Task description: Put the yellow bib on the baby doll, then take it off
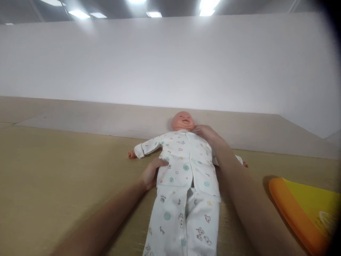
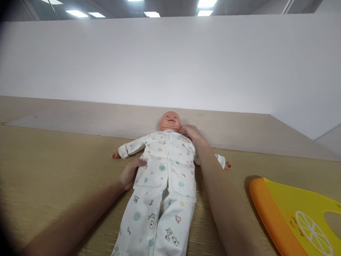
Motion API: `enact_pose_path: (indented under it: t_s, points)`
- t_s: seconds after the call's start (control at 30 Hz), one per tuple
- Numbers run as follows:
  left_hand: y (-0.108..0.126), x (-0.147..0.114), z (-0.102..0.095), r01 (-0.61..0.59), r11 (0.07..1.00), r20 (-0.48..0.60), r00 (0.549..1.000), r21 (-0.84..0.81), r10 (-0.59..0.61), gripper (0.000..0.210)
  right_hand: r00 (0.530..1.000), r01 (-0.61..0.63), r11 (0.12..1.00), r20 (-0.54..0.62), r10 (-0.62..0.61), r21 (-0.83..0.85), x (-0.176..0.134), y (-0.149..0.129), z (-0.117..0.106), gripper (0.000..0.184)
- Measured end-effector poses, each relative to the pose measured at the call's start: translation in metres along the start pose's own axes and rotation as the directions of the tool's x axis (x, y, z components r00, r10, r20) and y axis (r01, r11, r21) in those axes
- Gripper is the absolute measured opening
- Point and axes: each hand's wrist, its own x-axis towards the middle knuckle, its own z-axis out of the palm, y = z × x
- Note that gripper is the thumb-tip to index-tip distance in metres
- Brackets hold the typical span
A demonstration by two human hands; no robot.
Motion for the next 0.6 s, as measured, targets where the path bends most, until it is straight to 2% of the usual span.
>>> enact_pose_path:
  t_s: [0.1, 0.2, 0.3, 0.37, 0.43, 0.47, 0.53, 0.57, 0.6]
  points:
    - [0.0, 0.002, 0.0, 0.022, 1.0, -0.005, 1.0, -0.011, -0.022, 0.031, 0.982, 0.113, 0.983, -0.132, -0.132, -0.142, -0.002, -0.007, -0.011, 0.011]
    - [0.002, 0.004, 0.001, 0.007, 1.0, 0.012, 1.0, -0.026, -0.006, 0.031, 0.934, 0.179, 0.944, -0.252, -0.251, -0.279, -0.011, -0.016, -0.018, 0.014]
    - [0.005, 0.005, 0.003, 0.001, 1.0, 0.026, 1.0, -0.016, 0.0, 0.029, 0.887, 0.321, 0.907, -0.25, -0.388, -0.271, -0.034, -0.028, -0.011, 0.014]
    - [0.007, 0.004, 0.005, -0.004, 1.0, 0.021, 1.0, -0.006, 0.004, 0.029, 0.827, 0.499, 0.839, -0.168, -0.536, -0.218, -0.062, -0.031, 0.002, 0.013]
    - [0.009, 0.004, 0.006, -0.017, 1.0, 0.013, 1.0, 0.001, 0.017, 0.03, 0.715, 0.666, 0.711, -0.077, -0.695, -0.226, -0.101, -0.026, 0.016, 0.01]
    - [0.009, 0.003, 0.007, -0.025, 1.0, 0.014, 1.0, 0.004, 0.025, 0.032, 0.659, 0.728, 0.634, 0.013, -0.752, -0.262, -0.124, -0.02, 0.022, 0.009]
    - [0.01, 0.003, 0.007, -0.042, 0.999, 0.027, 0.999, 0.015, 0.042, 0.034, 0.598, 0.793, 0.505, 0.276, -0.753, -0.34, -0.173, 0.002, 0.03, 0.011]
    - [0.01, 0.003, 0.007, -0.05, 0.998, 0.036, 0.998, 0.024, 0.049, 0.036, 0.559, 0.822, 0.434, 0.377, -0.738, -0.368, -0.196, 0.015, 0.031, 0.01]
    - [0.01, 0.003, 0.007, -0.057, 0.998, 0.044, 0.998, 0.035, 0.055, 0.037, 0.5, 0.851, 0.331, 0.434, -0.749, -0.408, -0.218, 0.03, 0.03, 0.012]
